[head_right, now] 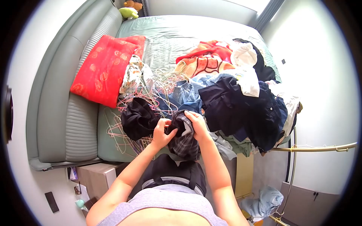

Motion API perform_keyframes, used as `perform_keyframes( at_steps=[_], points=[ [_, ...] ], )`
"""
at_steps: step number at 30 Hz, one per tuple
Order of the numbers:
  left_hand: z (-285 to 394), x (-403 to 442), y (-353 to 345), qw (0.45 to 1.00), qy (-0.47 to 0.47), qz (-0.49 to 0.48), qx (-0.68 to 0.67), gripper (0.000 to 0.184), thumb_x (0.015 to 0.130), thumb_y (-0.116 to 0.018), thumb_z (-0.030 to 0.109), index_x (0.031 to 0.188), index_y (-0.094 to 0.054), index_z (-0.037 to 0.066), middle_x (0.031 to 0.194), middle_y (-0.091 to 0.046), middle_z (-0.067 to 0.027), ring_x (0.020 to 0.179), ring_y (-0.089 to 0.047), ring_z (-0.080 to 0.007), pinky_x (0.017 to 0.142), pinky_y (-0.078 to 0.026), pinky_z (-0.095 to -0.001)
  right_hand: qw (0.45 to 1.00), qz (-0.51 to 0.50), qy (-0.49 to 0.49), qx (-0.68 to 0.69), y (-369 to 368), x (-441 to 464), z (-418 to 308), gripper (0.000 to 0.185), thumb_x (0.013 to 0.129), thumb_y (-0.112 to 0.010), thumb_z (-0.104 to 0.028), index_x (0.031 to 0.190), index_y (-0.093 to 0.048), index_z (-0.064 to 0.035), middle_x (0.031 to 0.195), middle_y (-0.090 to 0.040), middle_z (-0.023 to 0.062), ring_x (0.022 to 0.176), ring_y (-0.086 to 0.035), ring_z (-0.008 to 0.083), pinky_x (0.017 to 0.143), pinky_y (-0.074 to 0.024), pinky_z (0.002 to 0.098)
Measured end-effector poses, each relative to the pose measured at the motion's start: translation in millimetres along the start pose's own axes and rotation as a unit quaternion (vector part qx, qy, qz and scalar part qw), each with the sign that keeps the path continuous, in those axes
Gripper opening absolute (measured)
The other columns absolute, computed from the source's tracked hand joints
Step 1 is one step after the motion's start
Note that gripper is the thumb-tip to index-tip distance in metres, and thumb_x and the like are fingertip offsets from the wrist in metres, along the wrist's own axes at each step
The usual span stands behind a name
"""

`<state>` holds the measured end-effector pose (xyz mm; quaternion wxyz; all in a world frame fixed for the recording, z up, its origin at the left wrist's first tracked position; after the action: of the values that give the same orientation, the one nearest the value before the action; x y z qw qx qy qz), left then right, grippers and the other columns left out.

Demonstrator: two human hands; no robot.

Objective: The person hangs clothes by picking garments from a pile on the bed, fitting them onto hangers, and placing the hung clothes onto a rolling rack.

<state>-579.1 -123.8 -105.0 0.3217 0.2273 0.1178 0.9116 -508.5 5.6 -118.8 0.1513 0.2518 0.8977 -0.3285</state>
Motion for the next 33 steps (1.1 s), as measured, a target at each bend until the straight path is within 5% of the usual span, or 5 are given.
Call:
perform_keyframes(
  at_steps=[6, 15, 22, 26, 33],
  points=[
    [-60.0, -8.5, 8.7, 0.970, 0.177, -0.045, -0.161, 0.016, 0.071, -0.049, -0.004, 0.083, -0.059, -0.002, 0.067, -0.059, -0.0038, 0.057, -0.051, -0.0109, 0.054, -0.040, -0.0242, 0.975, -0.152, -0.109, -0.117, -39.7, 7.5, 36.1, 0.016, 0.085, -0.064, -0.017, 0.091, -0.065, -0.0027, 0.079, -0.065, 0.0003, 0.067, -0.059, 0.0054, 0.061, -0.0479, 0.0204],
    [-134.0, -47.8, 102.5, 0.709, 0.464, 0.130, -0.516, 0.029, 0.079, -0.043, 0.006, 0.103, -0.060, 0.001, 0.095, -0.065, -0.0101, 0.085, -0.063, -0.0203, 0.080, -0.050, -0.0346, 0.970, 0.070, -0.082, -0.217, 81.2, 151.7, 120.3, 0.020, 0.084, -0.060, -0.017, 0.099, -0.062, -0.0044, 0.082, -0.062, 0.0011, 0.071, -0.055, 0.0080, 0.062, -0.0461, 0.0226],
    [-173.4, -123.0, 111.7, 0.674, 0.517, 0.255, -0.462, 0.025, 0.093, -0.051, 0.023, 0.108, -0.056, 0.004, 0.097, -0.064, -0.0061, 0.086, -0.063, -0.0184, 0.077, -0.053, -0.0339, 0.704, 0.105, -0.001, -0.703, 115.1, 259.4, 150.8, 0.049, 0.074, -0.056, -0.013, 0.120, -0.048, 0.0019, 0.117, -0.055, 0.0227, 0.110, -0.052, 0.0368, 0.095, -0.0416, 0.0390],
    [-172.8, -128.0, 115.9, 0.667, 0.522, 0.283, -0.450, 0.027, 0.095, -0.048, 0.025, 0.112, -0.054, 0.004, 0.102, -0.062, -0.0072, 0.089, -0.062, -0.0198, 0.078, -0.052, -0.0362, 0.592, 0.114, -0.014, -0.798, 101.5, 266.7, 156.4, 0.038, 0.077, -0.062, -0.027, 0.106, -0.054, -0.0047, 0.104, -0.059, 0.0181, 0.095, -0.060, 0.0303, 0.081, -0.0480, 0.0433],
    [-193.8, -121.6, 101.5, 0.663, 0.536, 0.284, -0.439, 0.027, 0.094, -0.047, 0.024, 0.108, -0.057, 0.002, 0.102, -0.063, -0.0094, 0.091, -0.061, -0.0222, 0.080, -0.051, -0.0385, 0.716, 0.151, 0.293, -0.616, 58.0, 188.6, 79.5, 0.023, 0.090, -0.052, -0.025, 0.079, -0.061, -0.0068, 0.068, -0.059, 0.0149, 0.064, -0.059, 0.0338, 0.055, -0.0442, 0.0402]
  ],
)
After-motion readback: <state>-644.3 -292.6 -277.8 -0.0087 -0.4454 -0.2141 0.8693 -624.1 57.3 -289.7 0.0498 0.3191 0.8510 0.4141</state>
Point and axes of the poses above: each hand's wrist, its own x-axis towards the middle knuckle, its own y-axis out of the back of the hand, z = x × y, the point moved 9 cm from there along x, towards the middle knuckle
